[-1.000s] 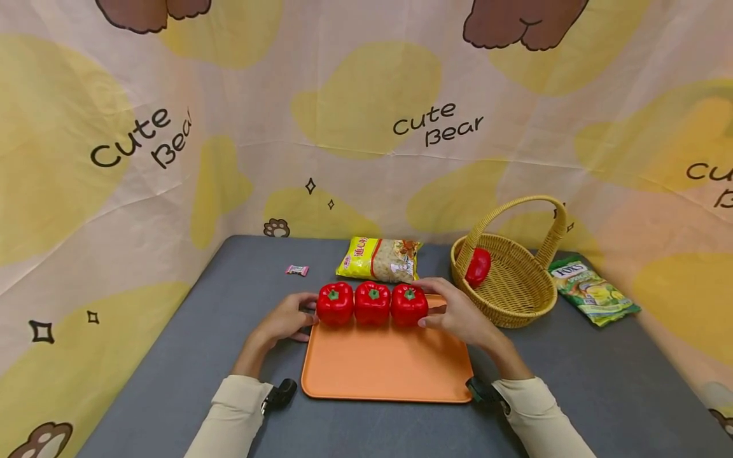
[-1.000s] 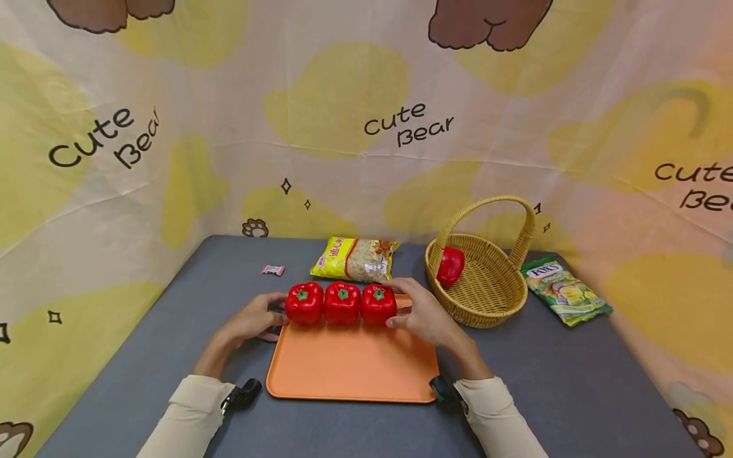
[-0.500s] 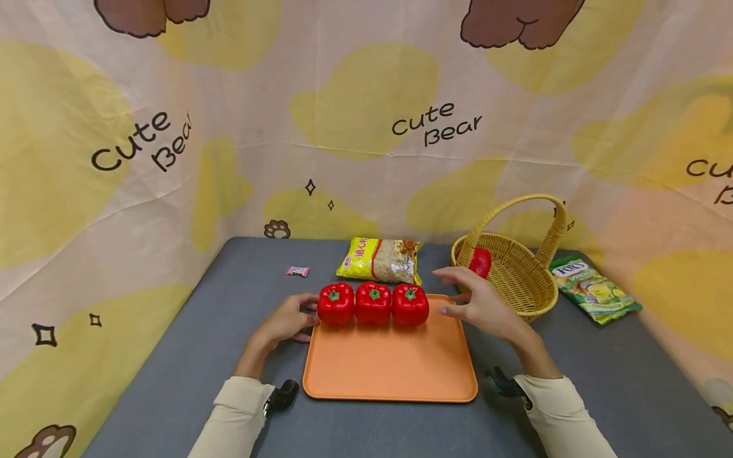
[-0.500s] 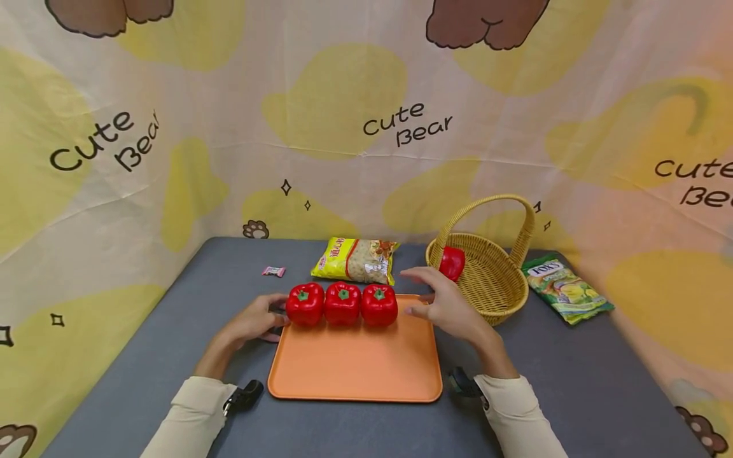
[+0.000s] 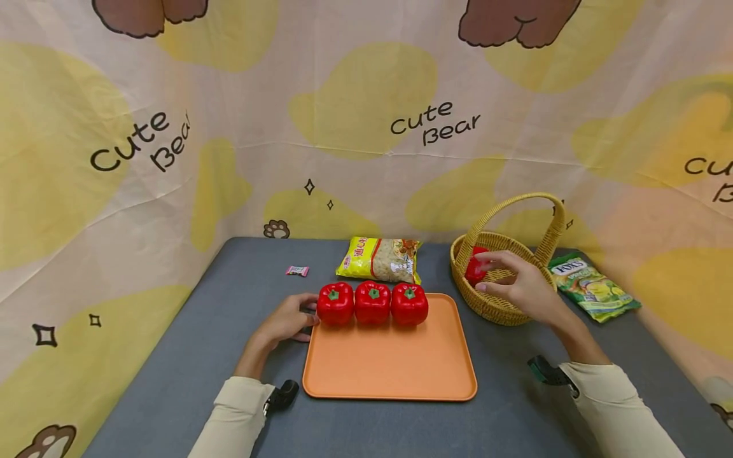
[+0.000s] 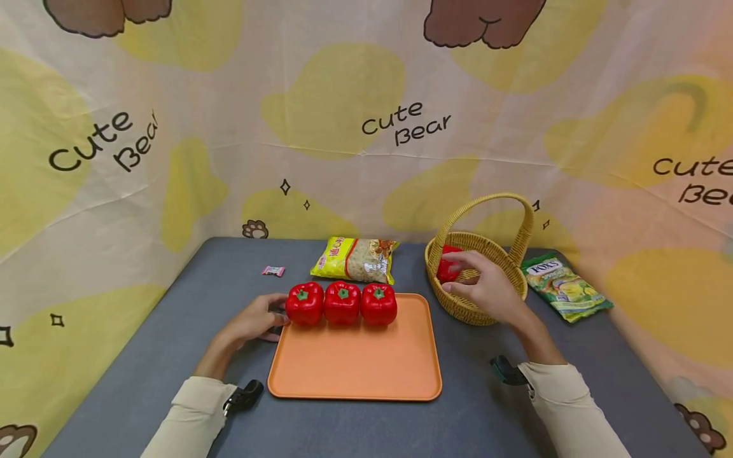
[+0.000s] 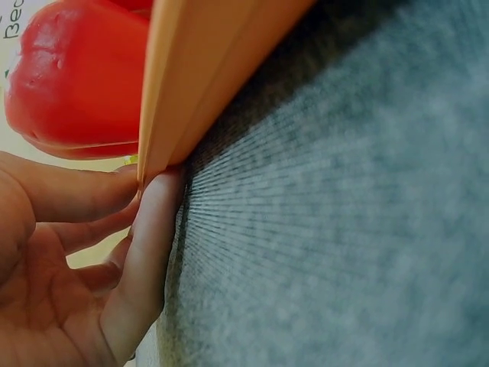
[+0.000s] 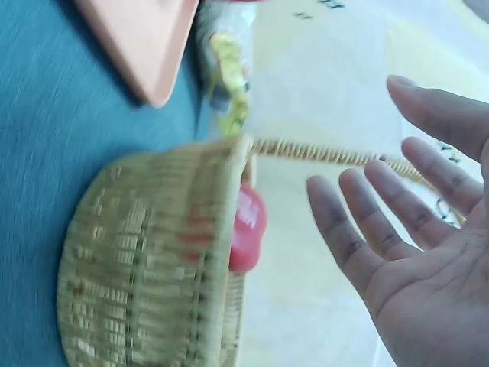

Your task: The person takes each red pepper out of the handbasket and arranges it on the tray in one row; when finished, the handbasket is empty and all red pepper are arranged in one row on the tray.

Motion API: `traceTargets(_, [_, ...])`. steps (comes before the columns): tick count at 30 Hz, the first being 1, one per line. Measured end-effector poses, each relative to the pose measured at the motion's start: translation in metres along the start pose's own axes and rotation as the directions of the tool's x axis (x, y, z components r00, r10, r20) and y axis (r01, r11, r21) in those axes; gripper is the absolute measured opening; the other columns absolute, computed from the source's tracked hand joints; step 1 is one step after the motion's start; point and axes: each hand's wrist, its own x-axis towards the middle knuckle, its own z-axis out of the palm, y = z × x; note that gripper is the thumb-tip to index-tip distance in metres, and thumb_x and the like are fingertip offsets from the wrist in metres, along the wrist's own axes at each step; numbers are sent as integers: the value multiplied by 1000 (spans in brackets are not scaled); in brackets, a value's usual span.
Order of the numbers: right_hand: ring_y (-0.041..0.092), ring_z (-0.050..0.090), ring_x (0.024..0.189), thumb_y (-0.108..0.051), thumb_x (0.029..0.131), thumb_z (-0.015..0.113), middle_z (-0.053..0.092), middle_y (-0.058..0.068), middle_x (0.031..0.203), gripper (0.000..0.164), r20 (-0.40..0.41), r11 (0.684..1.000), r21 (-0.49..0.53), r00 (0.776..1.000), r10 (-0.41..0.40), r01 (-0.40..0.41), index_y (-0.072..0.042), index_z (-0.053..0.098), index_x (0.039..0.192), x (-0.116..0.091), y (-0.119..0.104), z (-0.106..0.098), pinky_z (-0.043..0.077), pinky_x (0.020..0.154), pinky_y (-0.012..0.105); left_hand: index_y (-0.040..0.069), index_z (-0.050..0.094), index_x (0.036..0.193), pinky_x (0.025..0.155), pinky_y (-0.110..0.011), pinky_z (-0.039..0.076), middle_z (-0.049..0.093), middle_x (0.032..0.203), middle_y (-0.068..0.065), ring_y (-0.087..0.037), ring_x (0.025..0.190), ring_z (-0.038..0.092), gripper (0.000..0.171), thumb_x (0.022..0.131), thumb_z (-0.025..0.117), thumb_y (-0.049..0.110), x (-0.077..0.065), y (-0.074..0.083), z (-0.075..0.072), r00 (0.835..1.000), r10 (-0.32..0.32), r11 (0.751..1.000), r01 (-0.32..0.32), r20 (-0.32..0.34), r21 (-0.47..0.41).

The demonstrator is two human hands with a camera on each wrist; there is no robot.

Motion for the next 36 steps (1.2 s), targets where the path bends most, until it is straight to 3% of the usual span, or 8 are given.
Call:
traceTargets(10, [11, 66, 117, -24, 100, 75, 59, 23, 146, 57, 63, 993, 67, 993, 98, -102, -5, 55, 150, 18, 14, -30, 59, 89, 21, -4, 51, 151, 70, -41, 67, 60, 136, -23, -25, 101, 69, 56, 97, 63, 3, -3, 1, 0, 1000, 16, 1000, -16, 9, -2])
traceTargets(17, [23, 65, 125, -20, 103, 69, 52, 21, 153, 59, 117, 960, 226, 983, 143, -167, -12, 48, 158, 31, 26, -38, 62, 94, 30, -4, 51, 151, 71, -41, 67, 60, 135, -22, -26, 100, 68, 55, 96, 60, 1, -4, 1, 1, 1000, 11, 1000, -11, 9, -9])
traceTargets(26, [22, 62, 128, -22, 107, 63, 45, 24, 153, 61, 156, 906, 352, 969, 191, -236, -3, 40, 161, 47, 45, -39, 63, 94, 34, -2, 51, 151, 73, -40, 67, 60, 135, -21, -27, 103, 68, 56, 97, 61, 1, -1, 0, 0, 1000, -3, 1000, 3, -4, -5])
traceTargets(36, [16, 60, 127, -25, 107, 63, 37, 24, 159, 67, 167, 892, 326, 948, 272, -313, -2, 35, 163, 56, 69, -43, 60, 101, 39, -4, 51, 151, 72, -42, 67, 60, 135, -22, -28, 104, 69, 57, 96, 63, 2, -1, 0, 0, 1000, 24, 1000, -24, 13, -7])
